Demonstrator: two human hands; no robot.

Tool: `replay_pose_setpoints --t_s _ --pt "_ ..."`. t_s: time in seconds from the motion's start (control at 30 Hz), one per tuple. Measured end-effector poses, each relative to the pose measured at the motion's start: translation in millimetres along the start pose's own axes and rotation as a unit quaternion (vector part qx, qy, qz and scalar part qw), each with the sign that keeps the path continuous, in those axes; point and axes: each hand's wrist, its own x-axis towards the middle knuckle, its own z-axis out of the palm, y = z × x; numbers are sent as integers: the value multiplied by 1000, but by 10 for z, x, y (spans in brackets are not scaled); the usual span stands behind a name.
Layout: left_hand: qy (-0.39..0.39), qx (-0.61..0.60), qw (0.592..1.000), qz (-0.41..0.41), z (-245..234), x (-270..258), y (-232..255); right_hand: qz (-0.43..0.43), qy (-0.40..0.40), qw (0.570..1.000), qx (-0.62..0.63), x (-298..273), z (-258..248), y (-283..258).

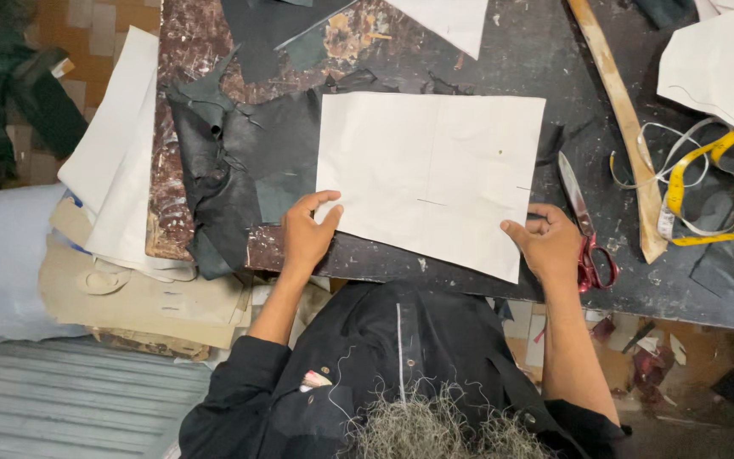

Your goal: The person places a paper pattern on a dark fabric, traces the outline with chalk, and then uses shears to cut the fabric along the marked lines. The person removes the pattern and continues cutting additional fabric pieces.

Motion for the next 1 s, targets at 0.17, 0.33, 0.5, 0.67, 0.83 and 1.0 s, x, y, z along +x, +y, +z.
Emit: replay_pose_setpoints --t_s 0.17,0.33,0.5,0.67,0.83,1.0 --pt "21 -1 999 48 -136 62 -11 -11 52 995 -87 -11 116 -81" --pt "65 -58 994 73 -717 334 596 -29 63 995 -67 26 126 53" --pt "-21 -269 913 307 -1386 163 1668 -22 33 998 58 108 58 346" --pt "-50 -312 824 470 -1604 -152 2384 -63 35 992 105 133 -66 538" --pt "-82 -245 833 489 -1720 -109 2608 -90 63 992 63 160 -105 569" --pt "-101 -203 846 483 -1794 -170 2424 -89 40 993 69 189 67 415"
